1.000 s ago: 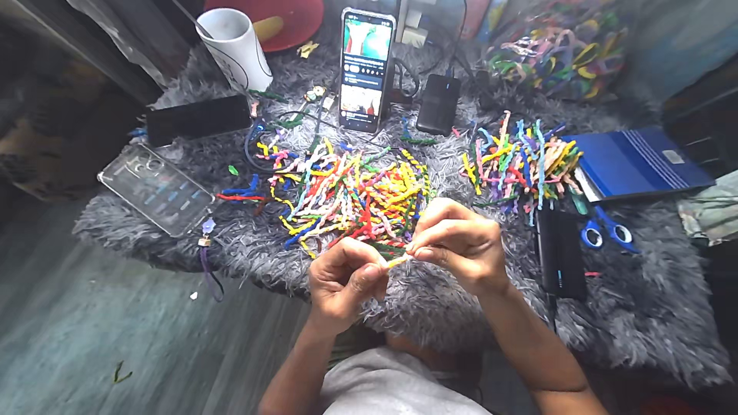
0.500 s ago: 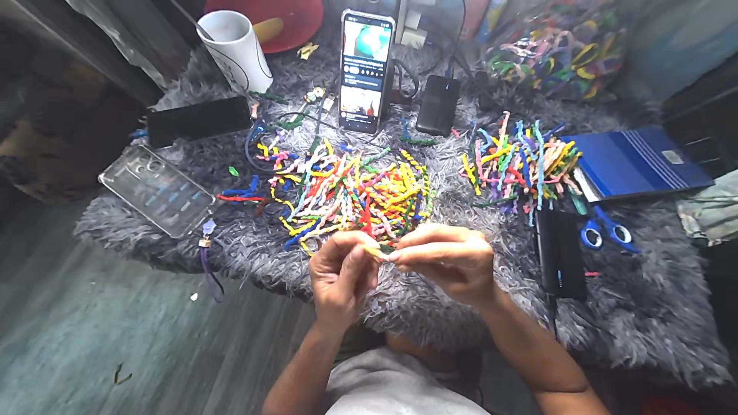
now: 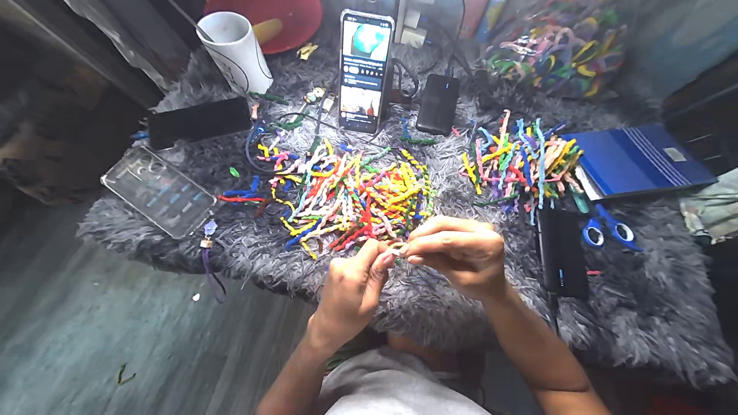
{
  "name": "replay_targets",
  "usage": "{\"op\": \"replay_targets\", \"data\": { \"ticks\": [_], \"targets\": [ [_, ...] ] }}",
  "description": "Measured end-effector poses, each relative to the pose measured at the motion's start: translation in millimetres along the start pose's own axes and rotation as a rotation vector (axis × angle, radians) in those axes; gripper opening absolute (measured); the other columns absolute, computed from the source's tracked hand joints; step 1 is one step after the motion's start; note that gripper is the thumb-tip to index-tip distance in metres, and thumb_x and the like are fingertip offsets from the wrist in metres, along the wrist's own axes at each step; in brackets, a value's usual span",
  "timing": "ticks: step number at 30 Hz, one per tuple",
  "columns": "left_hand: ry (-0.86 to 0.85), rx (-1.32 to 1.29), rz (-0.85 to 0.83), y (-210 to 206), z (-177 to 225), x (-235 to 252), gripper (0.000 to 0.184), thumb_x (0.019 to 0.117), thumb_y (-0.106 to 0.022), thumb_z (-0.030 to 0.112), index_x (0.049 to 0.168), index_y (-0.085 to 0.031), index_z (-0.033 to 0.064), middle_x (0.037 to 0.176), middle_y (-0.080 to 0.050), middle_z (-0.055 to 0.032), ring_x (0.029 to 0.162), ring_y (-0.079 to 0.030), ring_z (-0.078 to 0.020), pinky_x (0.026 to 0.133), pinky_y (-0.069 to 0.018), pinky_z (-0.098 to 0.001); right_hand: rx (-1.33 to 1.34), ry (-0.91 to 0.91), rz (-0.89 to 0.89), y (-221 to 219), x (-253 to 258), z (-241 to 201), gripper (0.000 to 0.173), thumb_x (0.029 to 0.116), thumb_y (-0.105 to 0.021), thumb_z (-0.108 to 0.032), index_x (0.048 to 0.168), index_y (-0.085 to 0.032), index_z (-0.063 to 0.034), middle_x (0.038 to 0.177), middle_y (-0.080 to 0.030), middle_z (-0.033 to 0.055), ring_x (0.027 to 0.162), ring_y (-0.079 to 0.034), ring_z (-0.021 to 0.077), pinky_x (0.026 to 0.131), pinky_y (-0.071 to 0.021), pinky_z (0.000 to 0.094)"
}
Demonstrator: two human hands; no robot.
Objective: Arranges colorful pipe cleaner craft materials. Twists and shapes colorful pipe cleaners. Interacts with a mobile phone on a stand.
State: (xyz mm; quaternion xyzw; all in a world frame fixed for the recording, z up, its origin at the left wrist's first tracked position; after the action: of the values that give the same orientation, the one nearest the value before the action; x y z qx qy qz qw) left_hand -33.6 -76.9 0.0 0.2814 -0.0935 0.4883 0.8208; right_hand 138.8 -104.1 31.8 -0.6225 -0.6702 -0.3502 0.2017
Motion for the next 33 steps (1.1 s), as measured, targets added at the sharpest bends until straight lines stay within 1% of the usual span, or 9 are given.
{"op": "replay_targets", "data": {
  "ticks": [4, 8, 12, 15, 18, 22, 25, 29, 33],
  "targets": [
    [0.126, -0.603, 0.102, -3.2, 2.5, -1.0, 0.022, 0.1112, -0.042, 0.026, 0.099, -0.059, 0.0181, 0.072, -0.056, 0.0182, 0.059, -0.046, 0.0121, 0.052, -0.0371, -0.0065, 0.042, 0.017, -0.015, 0.4, -0.3, -1.9, 0.010, 0.0990, -0.068, -0.009, 0.100, -0.074, -0.0015, 0.098, -0.074, 0.0028, 0.095, -0.069, 0.0016, 0.085, -0.0576, 0.0162],
    [-0.020, -0.786, -0.095, 4.0, 4.1, 0.0, 0.025, 0.1104, -0.045, 0.026, 0.112, -0.068, 0.0151, 0.090, -0.068, 0.0146, 0.070, -0.053, 0.0143, 0.059, -0.0403, -0.0035, 0.232, -0.131, 0.028, 5.6, -0.4, 1.5, 0.009, 0.0999, -0.066, -0.012, 0.103, -0.074, -0.0079, 0.100, -0.074, -0.0048, 0.088, -0.069, -0.0008, 0.077, -0.0600, 0.0165],
    [-0.163, -0.432, -0.339, 8.5, 1.1, 3.3, 0.022, 0.1079, -0.052, 0.013, 0.106, -0.066, -0.0037, 0.083, -0.065, -0.0023, 0.073, -0.056, 0.0072, 0.069, -0.0466, -0.0076, 0.245, -0.153, 0.008, 7.2, 0.4, 1.3, 0.007, 0.0985, -0.068, -0.010, 0.101, -0.074, -0.0063, 0.097, -0.073, -0.0038, 0.087, -0.069, -0.0007, 0.078, -0.0596, 0.0168],
    [-0.110, 0.094, -0.235, 9.0, -2.2, 4.6, 0.028, 0.1071, -0.052, 0.020, 0.098, -0.071, 0.0011, 0.072, -0.065, -0.0058, 0.062, -0.057, -0.0052, 0.061, -0.0472, -0.0193, 0.027, -0.050, -0.044, 1.4, 0.0, -1.2, 0.010, 0.0977, -0.069, -0.008, 0.097, -0.074, -0.0003, 0.094, -0.074, 0.0037, 0.091, -0.070, 0.0013, 0.082, -0.0587, 0.0162],
    [0.050, 0.222, -0.047, 9.5, -14.2, 4.0, 0.039, 0.1099, -0.043, 0.032, 0.095, -0.066, 0.0043, 0.063, -0.055, 0.0005, 0.054, -0.052, -0.0052, 0.054, -0.0452, -0.0225, -0.056, -0.001, -0.040, 1.8, 0.9, -3.6, 0.011, 0.0991, -0.067, -0.009, 0.097, -0.074, -0.0001, 0.095, -0.074, 0.0056, 0.092, -0.070, 0.0023, 0.083, -0.0580, 0.0162],
    [0.117, -0.544, 0.091, 5.2, -7.8, 3.3, 0.021, 0.1099, -0.045, 0.032, 0.097, -0.058, 0.0217, 0.068, -0.052, 0.0190, 0.056, -0.042, 0.0122, 0.051, -0.0350, -0.0064, 0.111, -0.102, 0.008, 8.7, -0.1, -1.4, 0.010, 0.1002, -0.066, -0.011, 0.101, -0.073, -0.0044, 0.098, -0.074, -0.0015, 0.087, -0.069, -0.0010, 0.077, -0.0589, 0.0153],
    [-0.003, -0.793, -0.120, 9.7, -3.6, 3.7, 0.020, 0.1086, -0.050, 0.026, 0.111, -0.068, 0.0184, 0.084, -0.065, 0.0166, 0.068, -0.051, 0.0143, 0.059, -0.0402, -0.0039, 0.284, -0.216, 0.085, 13.9, 0.7, 3.6, 0.009, 0.1008, -0.065, -0.013, 0.102, -0.073, -0.0112, 0.094, -0.073, -0.0064, 0.075, -0.068, -0.0016, 0.067, -0.0597, 0.0163],
    [-0.121, -0.369, -0.334, 10.5, -3.9, 5.6, 0.020, 0.1057, -0.055, 0.012, 0.107, -0.068, -0.0040, 0.087, -0.069, -0.0023, 0.076, -0.058, 0.0073, 0.070, -0.0481, -0.0082, 0.288, -0.236, 0.101, 16.1, 2.1, 4.3, 0.007, 0.0990, -0.066, -0.009, 0.100, -0.073, -0.0098, 0.093, -0.072, -0.0051, 0.073, -0.068, -0.0001, 0.065, -0.0602, 0.0171],
    [0.034, 0.151, -0.127, 7.4, -12.8, 6.6, 0.028, 0.1058, -0.053, 0.021, 0.097, -0.072, 0.0018, 0.067, -0.063, -0.0020, 0.057, -0.056, -0.0017, 0.057, -0.0474, -0.0174, 0.209, -0.186, 0.041, 10.8, 0.0, 3.4, 0.007, 0.0992, -0.067, -0.009, 0.098, -0.071, -0.0047, 0.092, -0.071, -0.0022, 0.075, -0.067, -0.0003, 0.068, -0.0598, 0.0171]
  ]
}}
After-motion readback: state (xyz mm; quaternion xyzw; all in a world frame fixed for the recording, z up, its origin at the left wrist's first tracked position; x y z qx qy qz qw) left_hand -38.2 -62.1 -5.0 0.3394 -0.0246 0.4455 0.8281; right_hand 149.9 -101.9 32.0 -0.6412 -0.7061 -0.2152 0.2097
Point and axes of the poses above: each hand's wrist, its own x-axis towards the middle knuckle, its own y-axis out of the back of the hand, z = x × y, the point moved 4 cm from there along x, towards the middle knuckle
